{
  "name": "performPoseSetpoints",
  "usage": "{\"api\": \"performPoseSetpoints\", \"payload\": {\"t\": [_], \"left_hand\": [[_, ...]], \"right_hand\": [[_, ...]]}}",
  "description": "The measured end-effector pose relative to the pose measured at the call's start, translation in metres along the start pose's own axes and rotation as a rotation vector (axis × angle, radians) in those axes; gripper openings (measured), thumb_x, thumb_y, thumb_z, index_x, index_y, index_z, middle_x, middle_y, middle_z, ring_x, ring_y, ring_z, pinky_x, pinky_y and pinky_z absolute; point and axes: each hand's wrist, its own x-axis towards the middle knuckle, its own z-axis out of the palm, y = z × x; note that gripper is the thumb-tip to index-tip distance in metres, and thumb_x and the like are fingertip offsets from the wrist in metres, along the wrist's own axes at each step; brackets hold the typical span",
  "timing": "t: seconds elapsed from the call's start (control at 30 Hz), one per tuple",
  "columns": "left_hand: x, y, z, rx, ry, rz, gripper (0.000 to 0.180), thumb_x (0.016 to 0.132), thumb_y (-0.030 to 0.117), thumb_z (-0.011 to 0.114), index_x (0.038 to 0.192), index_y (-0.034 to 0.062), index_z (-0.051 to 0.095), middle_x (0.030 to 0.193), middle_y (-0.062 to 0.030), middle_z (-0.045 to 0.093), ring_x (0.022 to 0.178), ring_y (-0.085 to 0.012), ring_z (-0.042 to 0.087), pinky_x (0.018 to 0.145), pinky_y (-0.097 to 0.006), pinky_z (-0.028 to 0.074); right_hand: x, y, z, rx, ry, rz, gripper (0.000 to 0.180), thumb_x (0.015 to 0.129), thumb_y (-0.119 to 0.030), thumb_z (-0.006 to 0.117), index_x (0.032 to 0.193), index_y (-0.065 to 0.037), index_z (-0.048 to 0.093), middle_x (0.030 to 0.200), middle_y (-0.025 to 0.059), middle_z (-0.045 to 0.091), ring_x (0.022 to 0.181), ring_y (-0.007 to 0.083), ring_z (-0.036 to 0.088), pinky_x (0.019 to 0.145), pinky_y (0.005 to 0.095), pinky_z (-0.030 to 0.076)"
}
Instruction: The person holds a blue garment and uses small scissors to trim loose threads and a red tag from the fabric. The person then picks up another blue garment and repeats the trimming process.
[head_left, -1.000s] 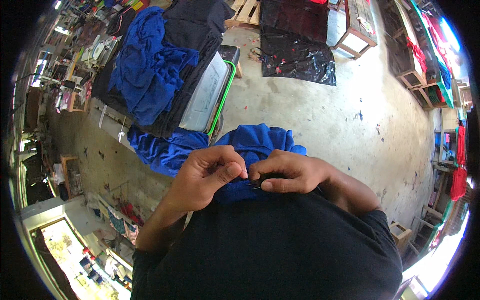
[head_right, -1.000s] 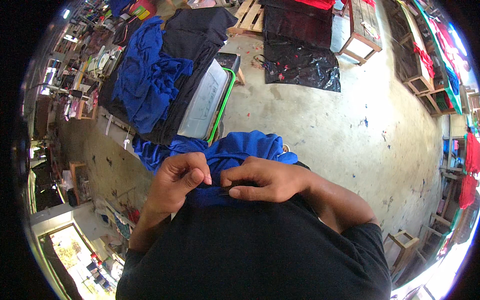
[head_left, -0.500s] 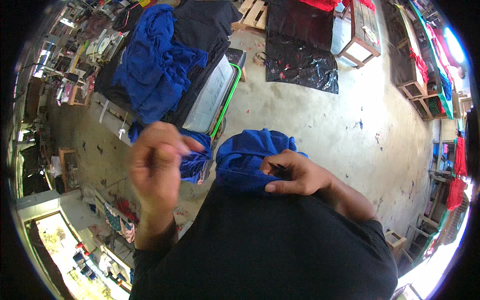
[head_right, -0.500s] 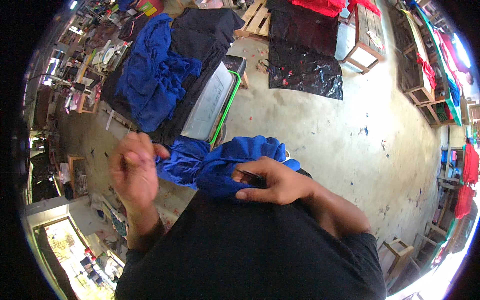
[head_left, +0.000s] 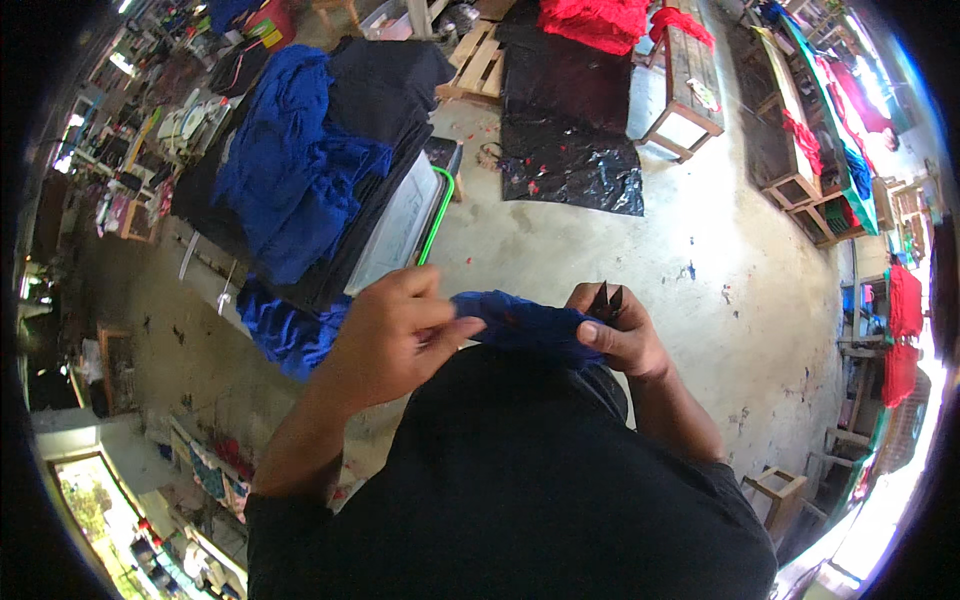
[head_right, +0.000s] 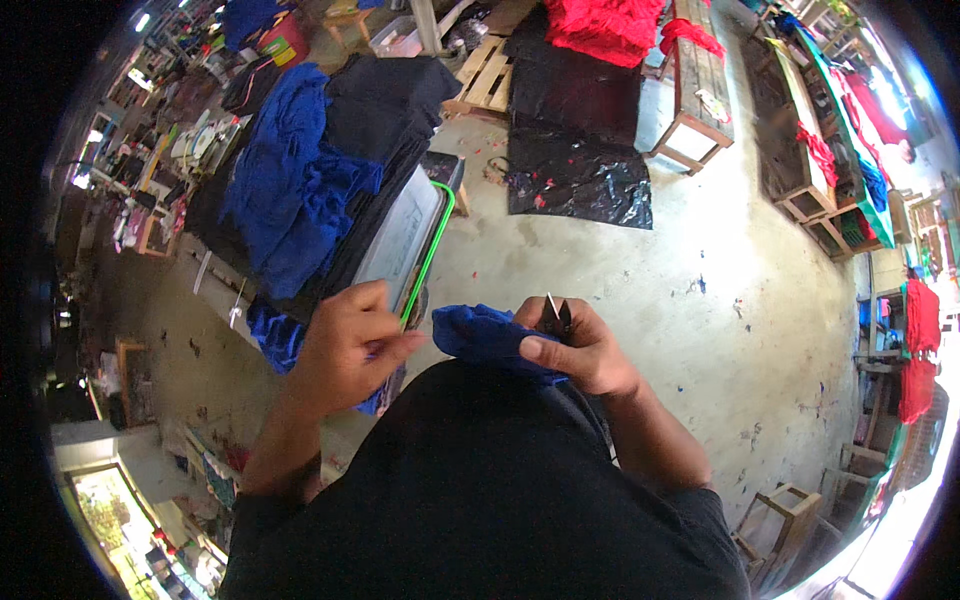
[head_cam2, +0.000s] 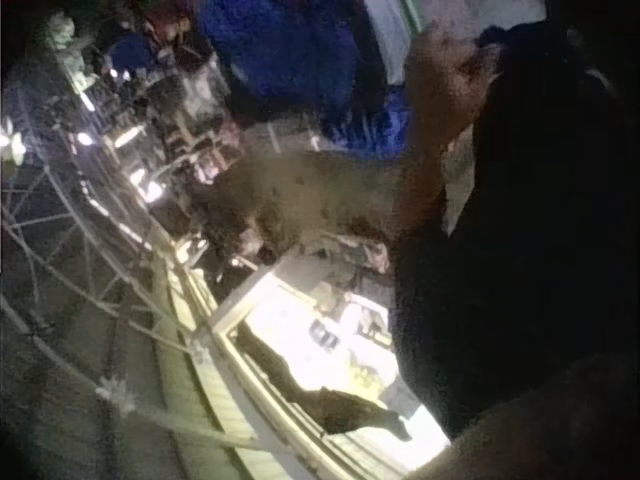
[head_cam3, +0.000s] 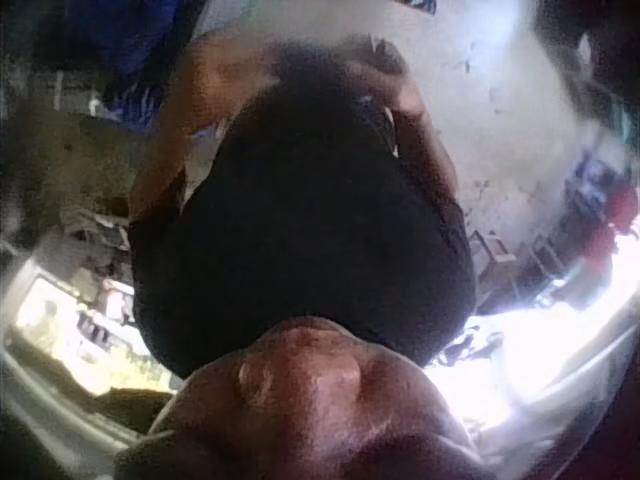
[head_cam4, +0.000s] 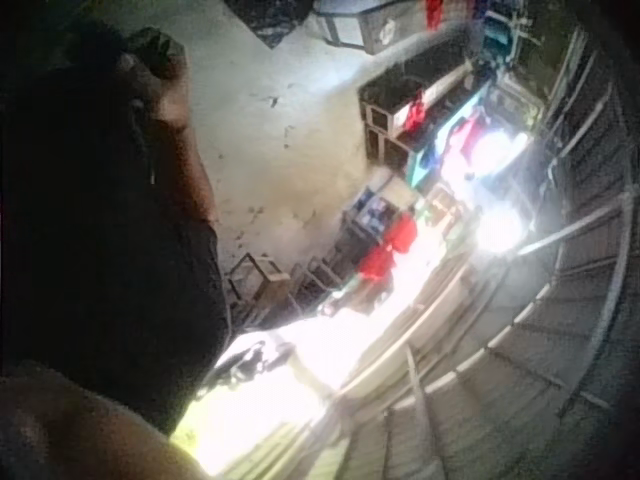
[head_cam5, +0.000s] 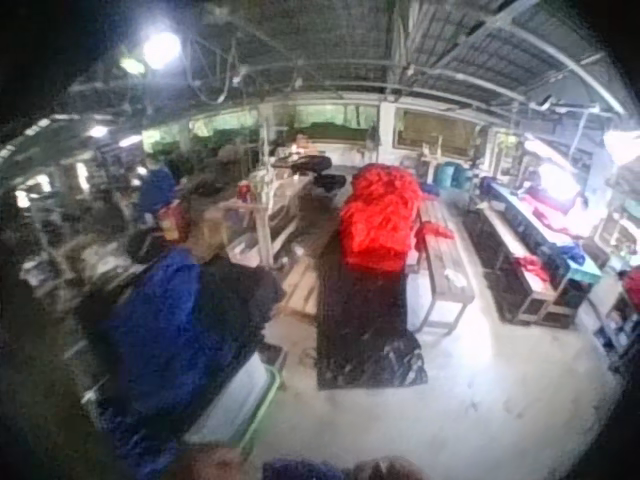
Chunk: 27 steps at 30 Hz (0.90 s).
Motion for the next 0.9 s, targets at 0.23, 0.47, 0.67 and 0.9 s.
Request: {"api": "performPoseSetpoints", "payload": {"t": [0.23,0.47,0.67,0.9], "left_hand": [[0.007,-0.011,0.011,-1.429,0.242,0.052,0.014,0.088,0.019,0.074,0.086,0.0046,0.073,0.083,-0.0059,0.058,0.081,-0.0200,0.058,0.065,-0.038,0.043],[0.021,0.019,0.020,0.019,0.169,0.100,0.020,0.095,0.020,0.064,0.089,0.0008,0.063,0.088,-0.0126,0.061,0.076,-0.0186,0.058,0.071,-0.034,0.047],[0.024,0.022,0.030,-0.768,0.059,0.057,0.013,0.094,0.012,0.064,0.085,0.0021,0.065,0.080,-0.0087,0.059,0.069,-0.0168,0.055,0.071,-0.033,0.048],[0.019,-0.033,0.027,-1.870,-0.010,-0.182,0.021,0.098,0.026,0.060,0.087,0.0082,0.057,0.065,-0.0018,0.047,0.054,-0.0139,0.041,0.057,-0.035,0.043]], "right_hand": [[-0.003,-0.006,-0.016,0.180,0.036,-0.029,0.022,0.090,-0.022,0.068,0.096,-0.003,0.061,0.083,0.0026,0.058,0.082,0.0136,0.054,0.077,0.0305,0.042],[0.000,-0.011,-0.008,0.195,0.001,-0.042,0.023,0.088,-0.021,0.068,0.097,-0.001,0.060,0.087,0.0066,0.061,0.081,0.0161,0.057,0.074,0.0299,0.045],[0.007,-0.015,0.002,-0.029,0.064,0.082,0.019,0.088,-0.018,0.067,0.096,-0.001,0.061,0.086,0.0068,0.061,0.079,0.0158,0.059,0.072,0.0307,0.048],[-0.004,-0.018,-0.014,0.238,0.098,-0.042,0.025,0.078,-0.023,0.067,0.078,-0.002,0.055,0.067,0.0057,0.054,0.062,0.0157,0.052,0.058,0.0308,0.039]]}}
